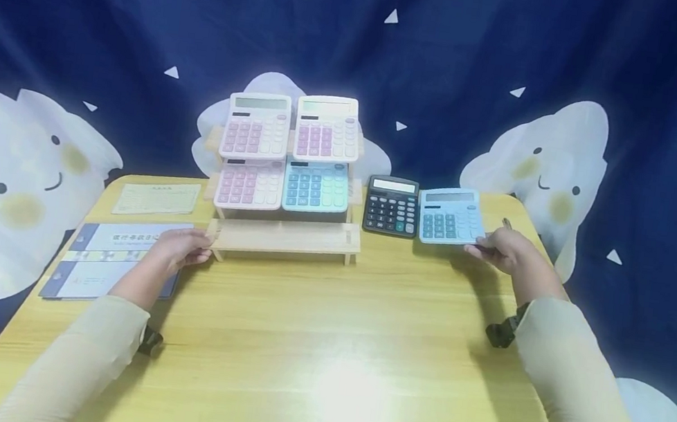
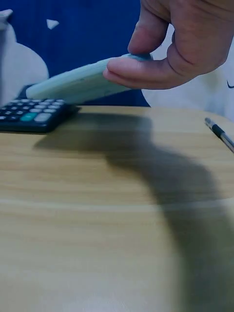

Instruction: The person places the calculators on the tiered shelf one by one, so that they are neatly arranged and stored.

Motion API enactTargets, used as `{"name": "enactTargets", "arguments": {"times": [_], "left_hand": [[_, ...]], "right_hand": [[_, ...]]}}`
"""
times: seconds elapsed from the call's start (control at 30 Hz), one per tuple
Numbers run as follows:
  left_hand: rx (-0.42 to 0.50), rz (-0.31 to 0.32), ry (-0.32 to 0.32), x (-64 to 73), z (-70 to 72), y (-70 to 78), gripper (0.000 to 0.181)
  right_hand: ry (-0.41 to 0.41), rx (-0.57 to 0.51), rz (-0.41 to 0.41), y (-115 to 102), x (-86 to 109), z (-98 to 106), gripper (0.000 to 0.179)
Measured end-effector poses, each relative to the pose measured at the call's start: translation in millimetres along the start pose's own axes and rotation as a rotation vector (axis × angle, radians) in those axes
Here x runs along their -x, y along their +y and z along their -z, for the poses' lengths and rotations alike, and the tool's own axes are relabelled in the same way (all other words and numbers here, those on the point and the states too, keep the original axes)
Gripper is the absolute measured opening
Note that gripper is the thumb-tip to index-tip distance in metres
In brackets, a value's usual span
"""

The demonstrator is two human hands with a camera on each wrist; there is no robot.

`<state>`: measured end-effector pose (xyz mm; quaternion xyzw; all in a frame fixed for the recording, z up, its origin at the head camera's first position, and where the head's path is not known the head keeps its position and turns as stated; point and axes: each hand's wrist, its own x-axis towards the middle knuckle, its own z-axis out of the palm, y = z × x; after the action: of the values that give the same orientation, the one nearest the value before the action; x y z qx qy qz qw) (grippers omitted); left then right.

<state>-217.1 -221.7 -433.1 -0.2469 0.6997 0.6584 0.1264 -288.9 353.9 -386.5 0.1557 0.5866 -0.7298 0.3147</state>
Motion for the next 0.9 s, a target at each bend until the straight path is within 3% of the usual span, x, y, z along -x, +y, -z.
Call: {"name": "enactTargets", "arguments": {"times": [0.13, 0.33, 0.53, 0.9], "left_hand": [[0.011, 0.005, 0.0, -0.4, 0.2, 1.4, 0.057], [-0.003, -0.003, -0.002, 0.3, -0.1, 0.7, 0.058], [0.016, 0.004, -0.001, 0.2, -2.4, 0.2, 0.058], [-0.035, -0.011, 0.009, 2.4, -2.8, 1.3, 0.056]], "right_hand": [[-0.11, -0.019, 0.037, 11.2, 20.4, 0.9, 0.028], [-0.3, -0.084, 0.059, 37.8, 36.1, -14.0, 0.021], [-0.305, -0.044, 0.048, 52.5, 43.9, -43.2, 0.016], [-0.385, 0.079, -0.001, 71.2, 38.0, -101.7, 0.05]]}}
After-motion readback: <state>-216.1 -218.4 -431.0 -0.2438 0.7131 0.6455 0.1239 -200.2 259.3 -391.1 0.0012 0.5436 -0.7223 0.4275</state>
